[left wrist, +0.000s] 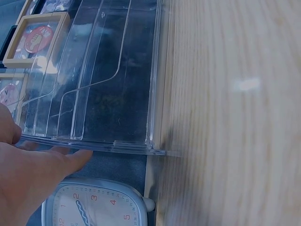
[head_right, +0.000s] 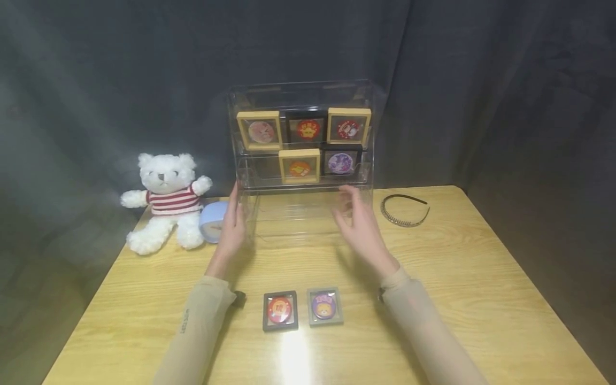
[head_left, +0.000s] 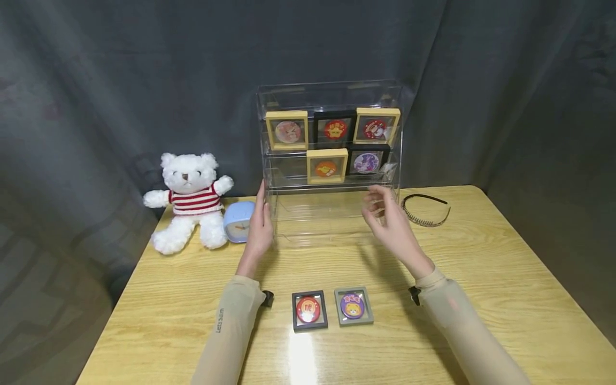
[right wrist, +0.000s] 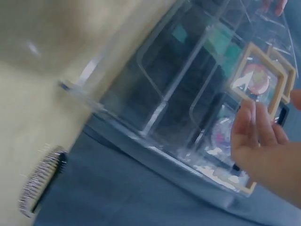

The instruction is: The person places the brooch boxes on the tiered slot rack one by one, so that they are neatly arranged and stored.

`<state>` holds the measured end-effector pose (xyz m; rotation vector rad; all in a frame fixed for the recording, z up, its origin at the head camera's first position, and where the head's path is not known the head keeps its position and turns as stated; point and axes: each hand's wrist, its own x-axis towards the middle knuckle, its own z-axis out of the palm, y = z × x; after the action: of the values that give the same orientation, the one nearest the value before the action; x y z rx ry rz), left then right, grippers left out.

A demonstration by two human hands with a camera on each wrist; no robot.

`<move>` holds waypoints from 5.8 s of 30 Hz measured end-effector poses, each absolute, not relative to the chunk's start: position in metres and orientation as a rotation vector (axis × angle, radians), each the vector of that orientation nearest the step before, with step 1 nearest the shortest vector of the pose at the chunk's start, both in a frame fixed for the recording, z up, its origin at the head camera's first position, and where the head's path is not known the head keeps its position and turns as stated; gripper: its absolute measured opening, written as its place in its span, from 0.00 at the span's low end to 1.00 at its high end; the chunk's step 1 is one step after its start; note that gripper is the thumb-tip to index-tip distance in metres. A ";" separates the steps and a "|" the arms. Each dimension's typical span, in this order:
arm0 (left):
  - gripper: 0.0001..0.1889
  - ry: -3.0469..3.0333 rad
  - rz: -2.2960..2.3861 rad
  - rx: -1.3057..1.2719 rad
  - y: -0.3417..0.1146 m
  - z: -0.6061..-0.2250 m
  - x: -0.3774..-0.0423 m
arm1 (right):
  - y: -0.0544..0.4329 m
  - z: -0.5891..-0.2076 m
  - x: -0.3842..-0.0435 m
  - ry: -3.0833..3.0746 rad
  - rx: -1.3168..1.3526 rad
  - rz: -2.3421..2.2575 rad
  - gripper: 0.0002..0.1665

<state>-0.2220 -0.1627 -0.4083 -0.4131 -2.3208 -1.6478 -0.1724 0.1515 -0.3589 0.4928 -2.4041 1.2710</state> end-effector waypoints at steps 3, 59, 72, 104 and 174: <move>0.31 -2.313 -1.646 -0.412 -0.162 -0.409 -0.223 | 0.157 -0.371 -0.162 -2.441 0.493 1.340 0.26; 0.29 -2.288 -1.667 -0.437 -0.151 -0.370 -0.194 | 0.169 -0.402 -0.113 -3.014 1.010 1.171 0.30; 0.30 -2.280 -1.621 -0.427 -0.161 -0.407 -0.225 | 0.167 -0.406 -0.128 -2.733 0.722 1.080 0.14; 0.30 -2.286 -1.622 -0.450 -0.165 -0.413 -0.226 | 0.183 -0.358 -0.173 -2.260 0.367 1.016 0.11; 0.30 -2.311 -1.651 -0.425 -0.158 -0.400 -0.218 | 0.177 -0.361 -0.213 -2.332 0.321 0.645 0.07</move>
<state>-0.2178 -0.1584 -0.4003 -0.4245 -2.3105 -1.6510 -0.2125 0.1773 -0.3608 0.3206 -2.3320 0.6451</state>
